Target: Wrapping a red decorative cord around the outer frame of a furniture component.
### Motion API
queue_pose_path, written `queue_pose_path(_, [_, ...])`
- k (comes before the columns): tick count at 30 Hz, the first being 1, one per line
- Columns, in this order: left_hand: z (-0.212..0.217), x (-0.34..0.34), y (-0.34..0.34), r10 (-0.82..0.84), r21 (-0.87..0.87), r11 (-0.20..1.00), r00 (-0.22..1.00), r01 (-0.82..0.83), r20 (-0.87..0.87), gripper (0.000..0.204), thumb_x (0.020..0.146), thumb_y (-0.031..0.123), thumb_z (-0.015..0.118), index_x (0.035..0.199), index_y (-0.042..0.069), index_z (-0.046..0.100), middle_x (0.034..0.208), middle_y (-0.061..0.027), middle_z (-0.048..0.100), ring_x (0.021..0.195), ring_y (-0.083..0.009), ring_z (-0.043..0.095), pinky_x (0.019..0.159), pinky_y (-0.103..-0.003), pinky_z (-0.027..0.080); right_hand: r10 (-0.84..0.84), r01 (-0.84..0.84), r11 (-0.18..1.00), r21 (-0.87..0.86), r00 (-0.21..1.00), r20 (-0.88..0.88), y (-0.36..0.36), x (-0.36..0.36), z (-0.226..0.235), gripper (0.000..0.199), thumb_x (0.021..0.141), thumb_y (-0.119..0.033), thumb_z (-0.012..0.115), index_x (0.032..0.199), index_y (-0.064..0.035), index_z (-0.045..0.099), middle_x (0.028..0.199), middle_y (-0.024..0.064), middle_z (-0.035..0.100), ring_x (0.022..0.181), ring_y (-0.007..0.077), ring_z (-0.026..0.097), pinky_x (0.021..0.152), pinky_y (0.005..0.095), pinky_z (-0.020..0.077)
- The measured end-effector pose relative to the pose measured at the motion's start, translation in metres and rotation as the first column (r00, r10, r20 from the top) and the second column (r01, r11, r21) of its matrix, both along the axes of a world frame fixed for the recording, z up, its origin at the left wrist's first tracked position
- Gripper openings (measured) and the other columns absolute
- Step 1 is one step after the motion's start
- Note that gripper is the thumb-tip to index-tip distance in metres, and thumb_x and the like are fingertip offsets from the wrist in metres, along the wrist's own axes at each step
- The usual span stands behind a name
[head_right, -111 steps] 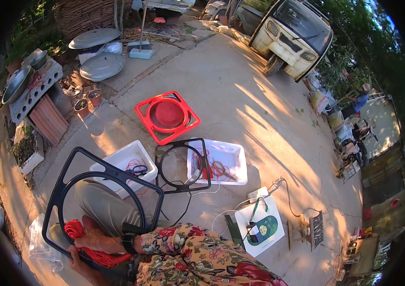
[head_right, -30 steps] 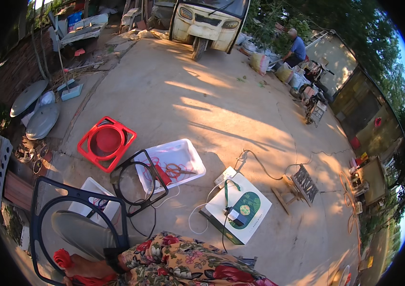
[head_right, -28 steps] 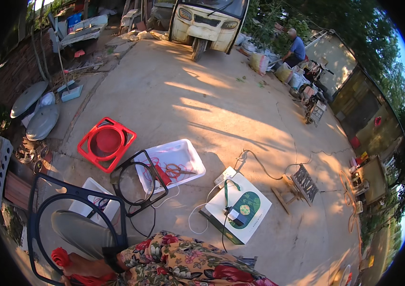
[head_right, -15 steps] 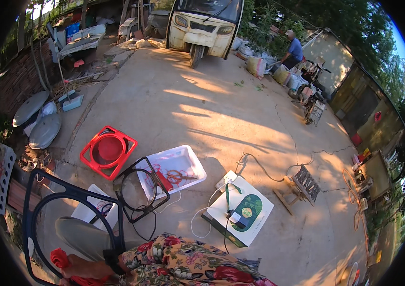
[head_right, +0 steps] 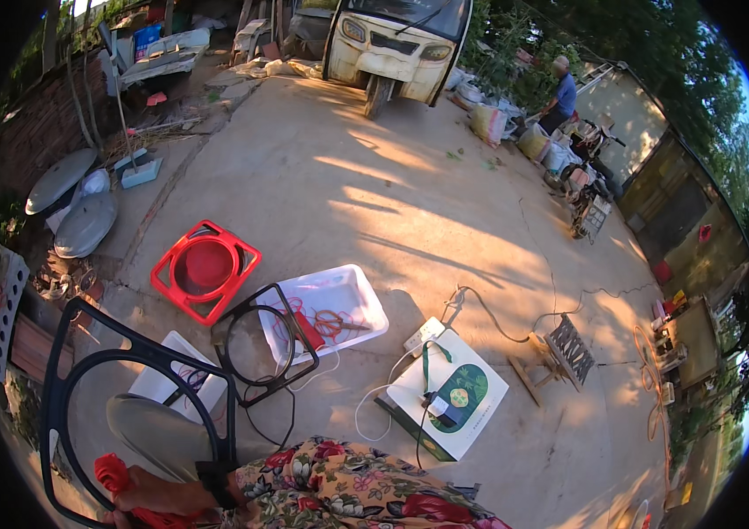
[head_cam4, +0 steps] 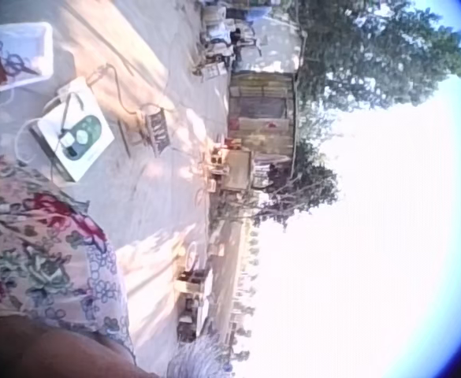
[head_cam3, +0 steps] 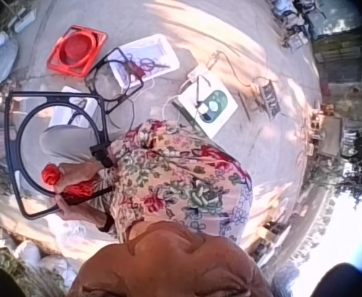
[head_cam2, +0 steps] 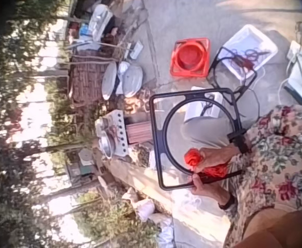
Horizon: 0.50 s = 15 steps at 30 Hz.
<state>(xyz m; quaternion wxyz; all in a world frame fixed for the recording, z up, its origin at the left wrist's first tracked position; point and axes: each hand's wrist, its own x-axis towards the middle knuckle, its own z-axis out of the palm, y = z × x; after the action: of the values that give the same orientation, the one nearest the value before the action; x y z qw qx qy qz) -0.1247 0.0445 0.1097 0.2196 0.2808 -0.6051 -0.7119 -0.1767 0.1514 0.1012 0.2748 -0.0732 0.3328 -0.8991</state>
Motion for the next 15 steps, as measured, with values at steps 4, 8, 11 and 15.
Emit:
queue_pose_path(4, [-0.002, -0.008, 0.001, -0.011, -0.012, 1.000, 1.000, 0.011, 0.013, 0.029, 0.081, 0.015, 0.073, 0.093, -0.007, 0.057, 0.084, -0.0127, 0.059, 0.069, -0.0201, 0.056, 0.064, -0.033, 0.049, 0.000, 0.000, 0.999, -0.038, 1.000, -0.001, 0.011, -0.005, 0.004, 0.022, 0.076, -0.012, 0.063, 0.089, -0.0009, 0.050, 0.077, 0.0059, 0.065, 0.073, 0.0115, 0.065, 0.065, 0.0259, 0.0506])
queue_pose_path(8, [-0.008, -0.014, -0.001, -0.031, -0.016, 0.999, 0.999, 0.031, 0.011, 0.029, 0.081, 0.015, 0.073, 0.094, -0.007, 0.057, 0.084, -0.0129, 0.059, 0.070, -0.0202, 0.056, 0.064, -0.033, 0.049, -0.021, 0.023, 0.994, 0.103, 1.000, -0.022, 0.006, -0.012, -0.019, 0.022, 0.074, -0.016, 0.069, 0.087, -0.0004, 0.061, 0.078, 0.0070, 0.066, 0.073, 0.0160, 0.064, 0.066, 0.0298, 0.0495])
queue_pose_path(11, [-0.006, -0.018, 0.009, -0.052, -0.010, 0.999, 0.999, 0.052, 0.004, 0.029, 0.081, 0.014, 0.073, 0.094, -0.007, 0.057, 0.084, -0.0131, 0.059, 0.070, -0.0204, 0.056, 0.064, -0.033, 0.049, -0.021, 0.027, 0.992, 0.125, 0.999, -0.050, 0.005, -0.013, -0.027, 0.016, 0.078, -0.017, 0.071, 0.080, -0.0034, 0.063, 0.073, 0.0010, 0.062, 0.067, 0.0109, 0.057, 0.062, 0.0278, 0.0465])
queue_pose_path(15, [-0.012, -0.020, 0.002, -0.071, -0.005, 0.997, 0.997, 0.071, -0.022, 0.029, 0.081, 0.014, 0.073, 0.094, -0.006, 0.057, 0.084, -0.0133, 0.059, 0.070, -0.0205, 0.056, 0.065, -0.033, 0.049, -0.095, 0.097, 0.995, 0.031, 0.994, -0.059, 0.005, -0.012, -0.023, 0.015, 0.077, -0.015, 0.072, 0.074, -0.0054, 0.061, 0.067, -0.0018, 0.060, 0.061, 0.0078, 0.055, 0.057, 0.0263, 0.0451])
